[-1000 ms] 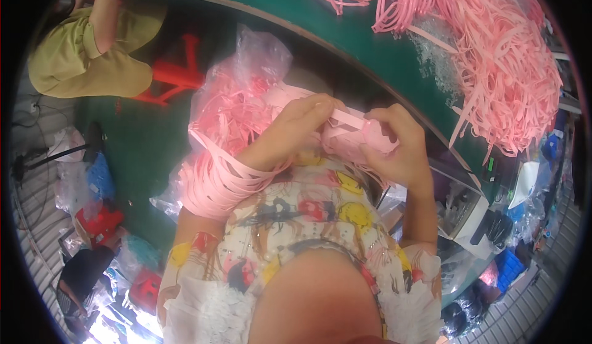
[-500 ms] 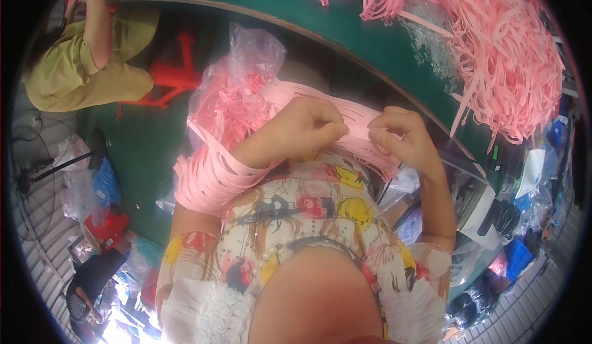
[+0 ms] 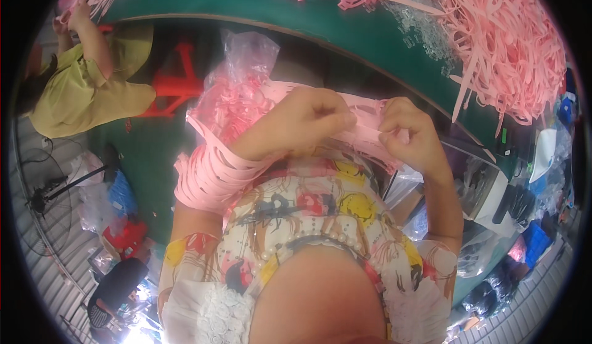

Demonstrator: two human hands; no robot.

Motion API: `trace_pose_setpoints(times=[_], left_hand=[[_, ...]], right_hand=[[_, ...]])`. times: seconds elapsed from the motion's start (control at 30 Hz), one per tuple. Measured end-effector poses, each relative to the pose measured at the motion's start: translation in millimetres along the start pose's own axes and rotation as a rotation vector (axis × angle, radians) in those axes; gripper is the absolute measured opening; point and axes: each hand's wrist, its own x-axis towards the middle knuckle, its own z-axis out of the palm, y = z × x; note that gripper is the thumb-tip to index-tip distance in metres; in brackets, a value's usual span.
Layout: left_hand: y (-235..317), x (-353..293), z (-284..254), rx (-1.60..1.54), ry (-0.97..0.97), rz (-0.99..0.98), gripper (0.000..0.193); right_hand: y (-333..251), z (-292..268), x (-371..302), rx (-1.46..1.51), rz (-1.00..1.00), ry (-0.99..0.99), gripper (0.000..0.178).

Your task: The person sits at a green table and repeatedly picks up pink plastic strips and small clear plastic pieces. They insert the plastic pieces into the strips by hand, then place the assembled items into a pile on the table. The person continues this repetitive assembly process throughout the clip.

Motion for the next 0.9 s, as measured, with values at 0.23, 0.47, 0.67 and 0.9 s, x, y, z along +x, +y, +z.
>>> trace_pose_setpoints(times=[0.23, 0.47, 0.67, 0.9], left_hand=[[2.4, 15.7, -6.2, 0.059, -0.086, 0.089, 0.038], [6.7, 22.5, -5.1, -0.059, -0.172, 0.095, 0.02], [4.9, 24.0, -5.2, -0.088, -0.207, 0.081, 0.013], [3.4, 23.8, -10.5, -0.003, -0.18, 0.114, 0.03]], right_hand=[[3.8, -5.1, -6.0, 0.17, 0.06, -0.017, 0.004], [3.8, -10.9, -9.4, 0.176, 0.133, -0.062, 0.006], [6.7, -11.6, -10.8, 0.121, 0.14, -0.104, 0.012], [6.2, -10.0, -7.2, 0.089, 0.138, -0.115, 0.013]])
